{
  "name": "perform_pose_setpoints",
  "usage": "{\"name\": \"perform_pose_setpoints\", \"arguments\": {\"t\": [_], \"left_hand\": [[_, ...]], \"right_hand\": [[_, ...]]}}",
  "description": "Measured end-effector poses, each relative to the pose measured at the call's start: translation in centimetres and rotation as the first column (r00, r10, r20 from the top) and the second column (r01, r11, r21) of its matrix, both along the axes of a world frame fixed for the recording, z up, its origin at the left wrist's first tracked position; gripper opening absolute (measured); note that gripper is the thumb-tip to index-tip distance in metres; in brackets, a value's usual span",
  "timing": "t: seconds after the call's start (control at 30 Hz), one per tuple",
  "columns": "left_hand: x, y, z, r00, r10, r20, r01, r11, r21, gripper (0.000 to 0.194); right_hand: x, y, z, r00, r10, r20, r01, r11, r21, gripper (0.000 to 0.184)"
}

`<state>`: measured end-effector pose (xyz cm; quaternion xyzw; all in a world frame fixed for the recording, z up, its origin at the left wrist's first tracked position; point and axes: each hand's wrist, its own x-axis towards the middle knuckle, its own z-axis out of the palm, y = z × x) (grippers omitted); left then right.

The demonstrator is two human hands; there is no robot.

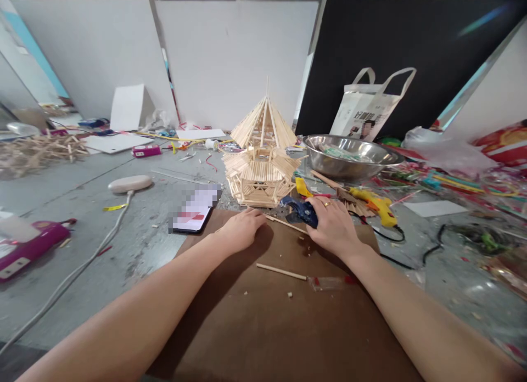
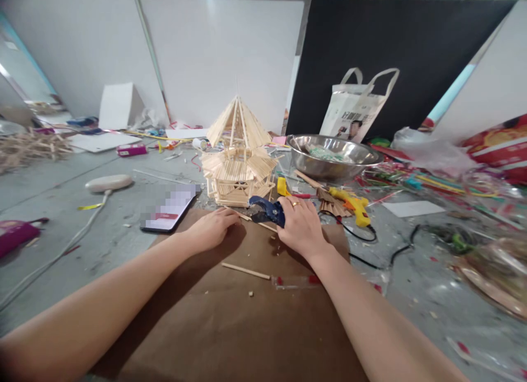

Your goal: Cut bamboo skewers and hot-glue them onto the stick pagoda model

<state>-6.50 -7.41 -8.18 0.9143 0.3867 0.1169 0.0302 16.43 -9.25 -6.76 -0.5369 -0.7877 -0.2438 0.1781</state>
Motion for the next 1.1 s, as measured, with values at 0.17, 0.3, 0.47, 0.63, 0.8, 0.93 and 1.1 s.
{"name": "perform_pose_setpoints", "arguments": {"t": [0.17,0.3,0.47,0.63,0.8,0.93,1.1], "left_hand": [[-0.6,0.9,-0.4,0.999,0.035,-0.015,-0.034,0.997,0.066,0.037],[-0.2,0.5,-0.2,0.999,0.046,0.005,-0.047,0.993,0.111,0.032],[1.0,-0.4,0.3,0.995,-0.088,0.038,0.083,0.989,0.121,0.036],[1.9,-0.7,0.3,0.996,-0.088,0.0,0.087,0.992,0.089,0.048],[2.0,-0.5,0.0,0.999,-0.04,0.004,0.04,0.996,0.081,0.05],[2.0,-0.3,-0.1,0.998,-0.065,0.003,0.064,0.991,0.121,0.041],[2.0,-0.2,0.0,0.995,-0.103,-0.003,0.101,0.974,0.203,0.035]], "right_hand": [[0.0,0.0,0.0,1.0,0.016,-0.005,-0.016,1.0,0.015,0.042],[0.1,0.1,0.0,1.0,0.015,-0.024,-0.014,1.0,0.024,0.041],[0.2,0.1,0.0,0.999,0.007,-0.045,-0.006,0.999,0.036,0.04],[0.0,0.1,-0.1,0.999,0.035,-0.028,-0.034,0.998,0.046,0.041],[-0.1,0.0,-0.2,0.999,0.033,-0.001,-0.033,0.998,0.044,0.041],[-0.1,0.0,-0.2,0.999,0.04,0.012,-0.041,0.999,0.035,0.041],[0.0,0.0,-0.2,0.999,0.046,0.006,-0.046,0.998,0.03,0.043]]}}
